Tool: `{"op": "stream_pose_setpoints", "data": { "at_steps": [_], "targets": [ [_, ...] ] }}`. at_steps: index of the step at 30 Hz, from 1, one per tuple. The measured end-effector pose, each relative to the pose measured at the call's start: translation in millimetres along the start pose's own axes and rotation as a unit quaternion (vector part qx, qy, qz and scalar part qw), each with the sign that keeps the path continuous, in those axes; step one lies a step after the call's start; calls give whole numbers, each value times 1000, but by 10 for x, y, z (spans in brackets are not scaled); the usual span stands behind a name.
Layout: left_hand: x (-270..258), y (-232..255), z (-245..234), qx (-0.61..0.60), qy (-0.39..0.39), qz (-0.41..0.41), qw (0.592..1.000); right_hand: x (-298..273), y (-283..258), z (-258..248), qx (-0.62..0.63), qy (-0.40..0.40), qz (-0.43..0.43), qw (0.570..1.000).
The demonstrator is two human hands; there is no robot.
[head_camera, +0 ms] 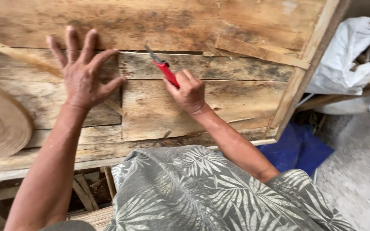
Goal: Applying adhesive to thin veneer strips and fitting them onto a wooden surface in a workshop.
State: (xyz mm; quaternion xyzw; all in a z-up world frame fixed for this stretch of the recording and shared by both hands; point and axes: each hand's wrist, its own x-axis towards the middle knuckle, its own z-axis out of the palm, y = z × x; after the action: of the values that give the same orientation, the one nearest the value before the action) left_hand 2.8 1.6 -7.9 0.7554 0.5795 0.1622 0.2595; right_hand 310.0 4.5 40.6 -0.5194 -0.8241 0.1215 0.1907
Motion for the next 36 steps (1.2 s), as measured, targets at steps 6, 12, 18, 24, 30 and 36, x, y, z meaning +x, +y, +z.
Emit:
{"op": "stream_pose_setpoints", "data": {
  "at_steps": [6,12,18,24,30,36],
  "targets": [
    [15,71,-121,-28,51,32,998,-76,57,40,2,-20,6,1000],
    [-2,-11,52,37,37,32,998,-67,48,70,8,-25,37,999],
    [14,71,-90,-12,56,63,996,-56,34,47,13,-54,73,996],
    [22,182,-182,23,23,66,997,-55,45,66,31,-64,91,993],
    [49,140,-112,29,26,39,998,-72,54,54,54,-70,151,985],
    [119,171,-134,38,9,27,999,-40,36,-54,92,-146,228,958]
  ]
}}
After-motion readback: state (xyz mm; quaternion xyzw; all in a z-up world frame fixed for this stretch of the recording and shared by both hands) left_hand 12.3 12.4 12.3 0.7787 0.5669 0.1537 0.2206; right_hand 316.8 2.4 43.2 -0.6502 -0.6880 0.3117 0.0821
